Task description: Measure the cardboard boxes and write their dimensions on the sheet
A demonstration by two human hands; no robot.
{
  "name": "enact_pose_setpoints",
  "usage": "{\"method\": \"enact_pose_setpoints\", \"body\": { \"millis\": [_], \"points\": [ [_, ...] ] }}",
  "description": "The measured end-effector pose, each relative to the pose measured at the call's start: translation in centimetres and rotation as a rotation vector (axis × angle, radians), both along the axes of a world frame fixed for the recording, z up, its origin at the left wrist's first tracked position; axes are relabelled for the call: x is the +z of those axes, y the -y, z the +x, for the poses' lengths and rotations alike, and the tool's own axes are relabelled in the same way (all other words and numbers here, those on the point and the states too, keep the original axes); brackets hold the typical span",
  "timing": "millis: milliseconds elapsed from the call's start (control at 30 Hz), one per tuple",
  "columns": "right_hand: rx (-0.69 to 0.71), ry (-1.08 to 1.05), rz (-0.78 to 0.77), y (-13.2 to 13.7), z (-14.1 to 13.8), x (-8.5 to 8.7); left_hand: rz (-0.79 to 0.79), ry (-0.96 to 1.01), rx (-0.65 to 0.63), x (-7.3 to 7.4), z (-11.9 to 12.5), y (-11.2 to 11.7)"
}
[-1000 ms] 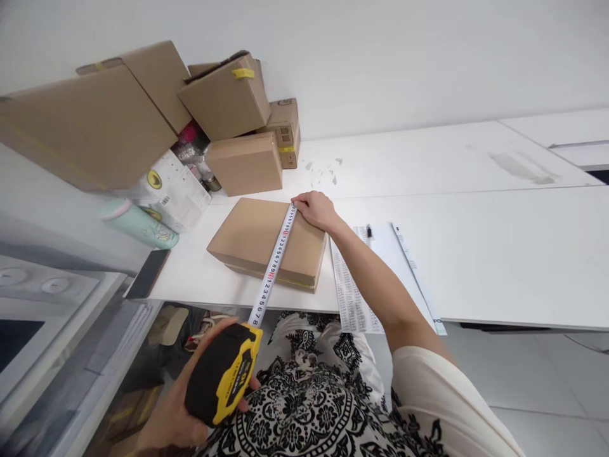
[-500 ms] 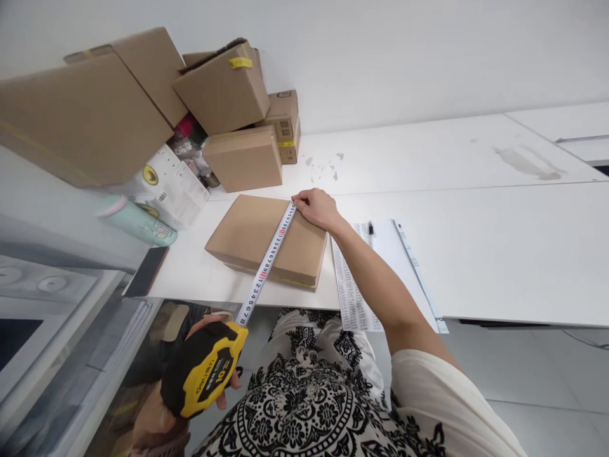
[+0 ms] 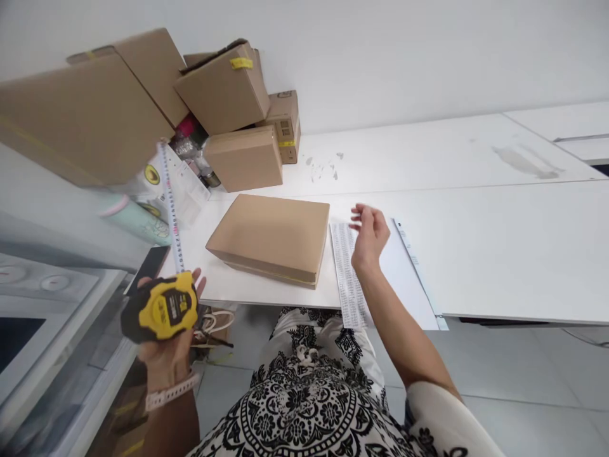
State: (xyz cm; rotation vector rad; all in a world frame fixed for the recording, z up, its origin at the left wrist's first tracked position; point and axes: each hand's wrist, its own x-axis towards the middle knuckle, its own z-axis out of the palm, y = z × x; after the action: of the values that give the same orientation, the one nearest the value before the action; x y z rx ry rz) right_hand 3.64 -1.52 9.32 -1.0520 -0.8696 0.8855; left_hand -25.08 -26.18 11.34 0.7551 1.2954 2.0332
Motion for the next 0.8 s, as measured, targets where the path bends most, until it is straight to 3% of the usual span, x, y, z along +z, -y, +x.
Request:
{"method": "enact_pose_setpoints", "body": {
  "millis": [100,200,300,367,433,633,700,800],
  "points": [
    [0.063,0.033,-0.129,5.3,0.7,-3.3,0.112,0.015,0.048,-0.8,-1.4,-3.0],
    [0.233,0.153,-0.183,9.3,0.2,-6.0,0.162,0.057,0.043,-2.2,-2.6,-5.8],
    [0.394,0.233,-0.137,11.0,-0.4,-6.9,0.173,0.082,0.052,-3.2,-3.3,-7.6],
    [0.447,0.264,-0.105,11.2,-0.5,-6.0,0.169,0.095,0.033,-2.8,-3.3,-8.0],
    [0.456,0.292,-0.075,11.3,-0.2,-3.9,0.167,0.096,-0.001,-1.4,-3.0,-7.9],
    [0.339,0.317,-0.028,11.0,0.6,3.1,0.33,-0.076,0.084,5.1,-0.8,-6.8],
    [0.334,0.269,-0.068,10.2,0.3,4.0,0.358,-0.103,0.083,6.5,0.0,-6.9],
    [0.39,0.215,-0.148,8.3,-0.4,4.1,0.308,-0.114,0.026,7.4,1.3,-6.8]
  ]
}}
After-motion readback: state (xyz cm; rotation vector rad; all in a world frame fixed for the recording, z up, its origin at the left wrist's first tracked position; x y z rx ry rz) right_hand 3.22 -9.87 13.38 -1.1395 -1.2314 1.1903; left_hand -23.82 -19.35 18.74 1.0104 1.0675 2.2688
